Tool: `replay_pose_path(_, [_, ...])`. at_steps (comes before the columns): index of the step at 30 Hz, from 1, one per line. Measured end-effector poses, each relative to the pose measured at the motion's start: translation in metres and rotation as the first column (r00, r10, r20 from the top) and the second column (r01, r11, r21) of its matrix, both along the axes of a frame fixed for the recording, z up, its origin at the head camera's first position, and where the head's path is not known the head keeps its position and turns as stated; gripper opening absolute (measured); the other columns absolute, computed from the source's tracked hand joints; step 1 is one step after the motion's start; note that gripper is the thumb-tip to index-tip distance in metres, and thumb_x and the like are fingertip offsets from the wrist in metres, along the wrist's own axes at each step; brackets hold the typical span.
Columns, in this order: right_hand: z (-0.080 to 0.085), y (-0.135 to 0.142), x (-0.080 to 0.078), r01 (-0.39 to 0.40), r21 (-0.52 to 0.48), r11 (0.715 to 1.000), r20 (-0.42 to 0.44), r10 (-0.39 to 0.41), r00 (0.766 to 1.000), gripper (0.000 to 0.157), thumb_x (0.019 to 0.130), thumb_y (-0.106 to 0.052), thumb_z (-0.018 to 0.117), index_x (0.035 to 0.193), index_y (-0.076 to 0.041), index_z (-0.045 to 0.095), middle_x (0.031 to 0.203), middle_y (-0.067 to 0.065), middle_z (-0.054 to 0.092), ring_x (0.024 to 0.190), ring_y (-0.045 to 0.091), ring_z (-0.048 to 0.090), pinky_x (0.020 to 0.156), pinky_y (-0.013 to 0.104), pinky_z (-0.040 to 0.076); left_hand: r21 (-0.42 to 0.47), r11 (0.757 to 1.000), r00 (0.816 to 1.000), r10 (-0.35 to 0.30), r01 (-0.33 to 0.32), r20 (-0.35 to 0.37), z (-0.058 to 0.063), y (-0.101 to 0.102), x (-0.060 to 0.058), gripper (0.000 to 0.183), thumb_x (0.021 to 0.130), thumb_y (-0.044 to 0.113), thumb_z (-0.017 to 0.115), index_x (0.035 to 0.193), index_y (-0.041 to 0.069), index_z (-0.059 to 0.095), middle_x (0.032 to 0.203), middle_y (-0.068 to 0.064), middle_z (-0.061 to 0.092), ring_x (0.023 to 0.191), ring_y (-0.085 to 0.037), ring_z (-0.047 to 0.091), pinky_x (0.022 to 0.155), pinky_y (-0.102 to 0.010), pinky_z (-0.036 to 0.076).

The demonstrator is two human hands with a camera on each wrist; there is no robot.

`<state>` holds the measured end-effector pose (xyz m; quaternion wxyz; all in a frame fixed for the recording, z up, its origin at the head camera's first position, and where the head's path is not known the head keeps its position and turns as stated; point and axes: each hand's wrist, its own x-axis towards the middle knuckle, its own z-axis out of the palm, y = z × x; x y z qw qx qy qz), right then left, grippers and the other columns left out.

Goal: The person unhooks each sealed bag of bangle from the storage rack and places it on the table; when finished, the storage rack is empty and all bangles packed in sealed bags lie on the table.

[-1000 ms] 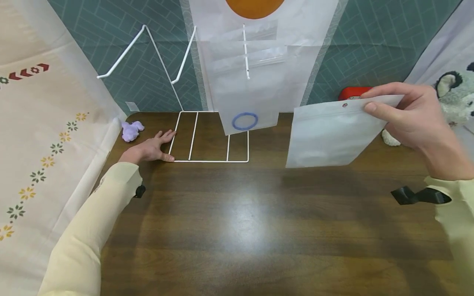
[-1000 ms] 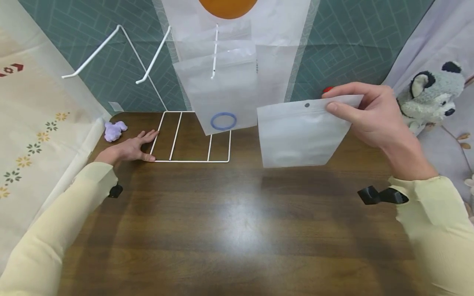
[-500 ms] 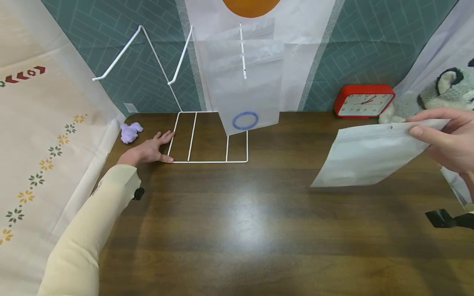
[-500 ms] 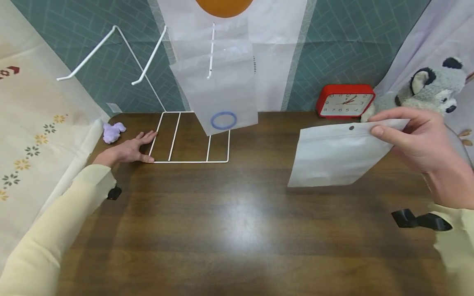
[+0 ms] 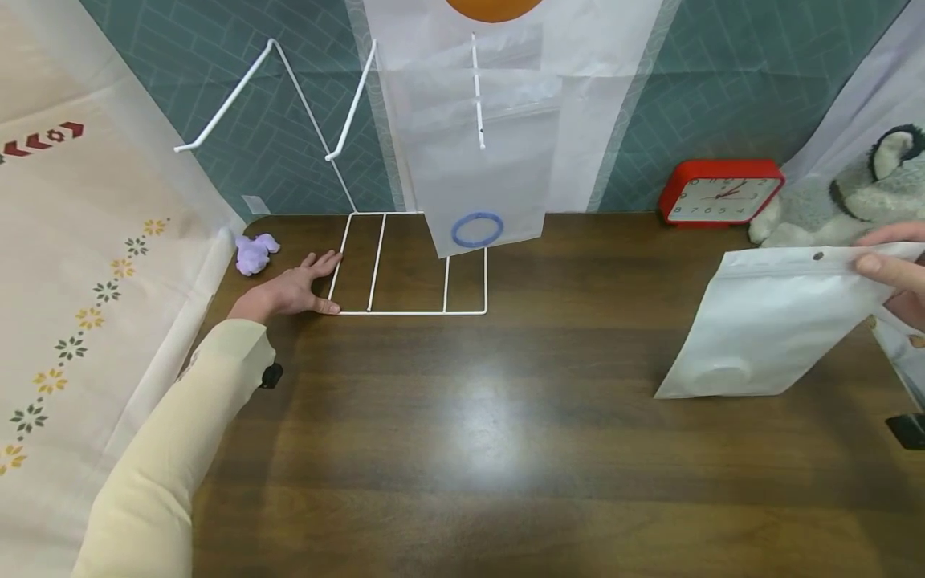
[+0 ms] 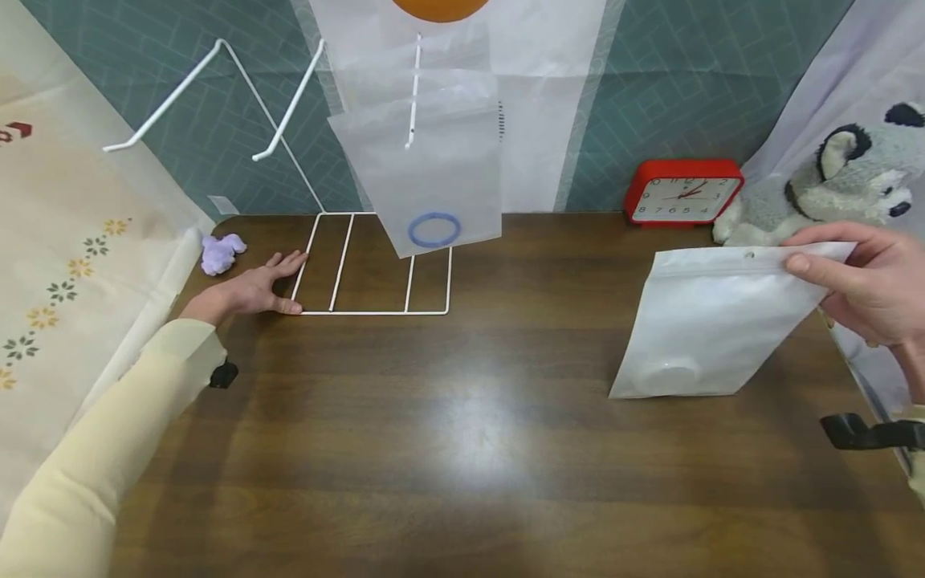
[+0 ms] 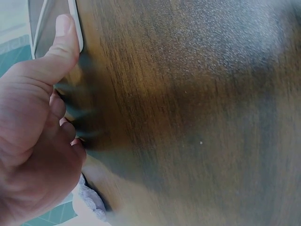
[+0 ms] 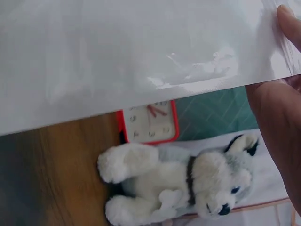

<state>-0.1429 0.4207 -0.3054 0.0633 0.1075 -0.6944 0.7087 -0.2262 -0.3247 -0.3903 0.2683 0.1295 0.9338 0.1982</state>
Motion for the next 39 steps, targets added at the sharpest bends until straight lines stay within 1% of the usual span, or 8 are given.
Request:
replay_pose_path(5, [0.001, -0.002, -0.028, -0.155, 0.05, 0.987, -0.031, 0.157, 0.987, 0.028, 0.093, 0.025, 0.047, 0.113, 0.015, 0.065, 0.107, 0.007, 0.072, 0.093, 0.013, 0.068, 0.074, 0.017, 0.053, -0.004, 1.0, 1.0, 0.012, -0.012, -0.003, 0.001, -0.003, 0.002, 0.107, 0.087, 0.033, 0.079, 0.161, 0.008, 0.006, 0.165, -0.021, -0.003, 0.146, -0.05, -0.007, 0.109, -0.072, 0.006])
replay_pose_path(10, [-0.001, -0.004, -0.042, -0.018, 0.366, 0.93, -0.014, 0.025, 1.0, 0.029, 0.094, 0.017, 0.055, 0.114, 0.002, 0.072, 0.099, -0.007, 0.069, 0.083, 0.003, 0.065, 0.072, 0.011, 0.049, -0.003, 1.0, 1.0, 0.023, -0.023, -0.003, 0.0, -0.004, 0.004, 0.108, 0.086, 0.034, 0.08, 0.161, 0.009, 0.006, 0.165, -0.021, -0.003, 0.146, -0.05, -0.006, 0.108, -0.073, 0.009])
replay_pose_path(13, [-0.002, -0.006, -0.048, 0.053, 0.533, 0.844, 0.033, -0.083, 0.996, 0.028, 0.095, 0.007, 0.062, 0.109, -0.012, 0.076, 0.096, -0.018, 0.065, 0.082, 0.0, 0.059, 0.068, 0.009, 0.046, -0.003, 1.0, 1.0, 0.017, -0.017, -0.007, -0.001, -0.004, 0.004, 0.107, 0.086, 0.033, 0.079, 0.161, 0.008, 0.006, 0.165, -0.021, -0.002, 0.147, -0.049, -0.008, 0.108, -0.073, 0.006])
replay_pose_path(16, [-0.003, -0.008, -0.055, 0.072, 0.698, 0.713, 0.094, -0.191, 0.977, 0.022, 0.098, -0.014, 0.066, 0.106, -0.032, 0.075, 0.095, -0.029, 0.057, 0.085, 0.0, 0.051, 0.067, 0.012, 0.043, -0.005, 1.0, 1.0, 0.011, -0.011, -0.01, -0.001, -0.005, 0.003, 0.107, 0.086, 0.034, 0.079, 0.16, 0.007, 0.007, 0.165, -0.02, -0.002, 0.147, -0.048, -0.008, 0.109, -0.072, 0.004])
replay_pose_path(20, [-0.005, -0.011, -0.064, 0.042, 0.803, 0.595, 0.125, -0.236, 0.964, 0.012, 0.097, -0.031, 0.068, 0.106, -0.038, 0.072, 0.095, -0.03, 0.051, 0.086, 0.009, 0.046, 0.065, 0.017, 0.042, -0.009, 1.0, 1.0, 0.007, -0.007, -0.015, -0.001, -0.005, 0.005, 0.107, 0.086, 0.035, 0.079, 0.16, 0.006, 0.007, 0.165, -0.021, -0.001, 0.146, -0.049, -0.008, 0.109, -0.072, 0.004])
replay_pose_path(25, [-0.012, -0.015, -0.073, 0.038, 0.787, 0.616, 0.119, -0.212, 0.97, 0.008, 0.095, -0.031, 0.07, 0.1, -0.037, 0.073, 0.085, -0.027, 0.058, 0.074, 0.011, 0.045, 0.057, 0.021, 0.04, -0.004, 1.0, 1.0, 0.012, -0.012, -0.012, -0.002, -0.005, 0.005, 0.107, 0.086, 0.035, 0.08, 0.16, 0.006, 0.008, 0.165, -0.022, -0.001, 0.146, -0.05, -0.007, 0.108, -0.073, 0.007])
replay_pose_path(32, [-0.021, -0.018, -0.078, 0.044, 0.726, 0.687, 0.169, -0.24, 0.956, 0.01, 0.093, -0.033, 0.073, 0.093, -0.043, 0.071, 0.067, -0.015, 0.059, 0.052, 0.015, 0.037, 0.045, 0.033, 0.031, 0.019, 1.0, 1.0, 0.004, -0.003, -0.016, -0.003, -0.004, 0.004, 0.106, 0.086, 0.034, 0.08, 0.16, 0.006, 0.008, 0.165, -0.022, 0.0, 0.147, -0.049, -0.006, 0.109, -0.07, 0.012])
replay_pose_path(39, [-0.033, -0.017, -0.083, 0.069, 0.735, 0.674, 0.163, -0.275, 0.948, 0.005, 0.093, -0.037, 0.072, 0.095, -0.041, 0.073, 0.07, -0.008, 0.056, 0.059, 0.017, 0.036, 0.048, 0.037, 0.029, 0.025, 1.0, 1.0, -0.001, 0.002, -0.018, -0.003, -0.001, -0.001, 0.108, 0.085, 0.034, 0.08, 0.16, 0.006, 0.008, 0.165, -0.022, 0.0, 0.146, -0.049, -0.007, 0.109, -0.071, 0.01])
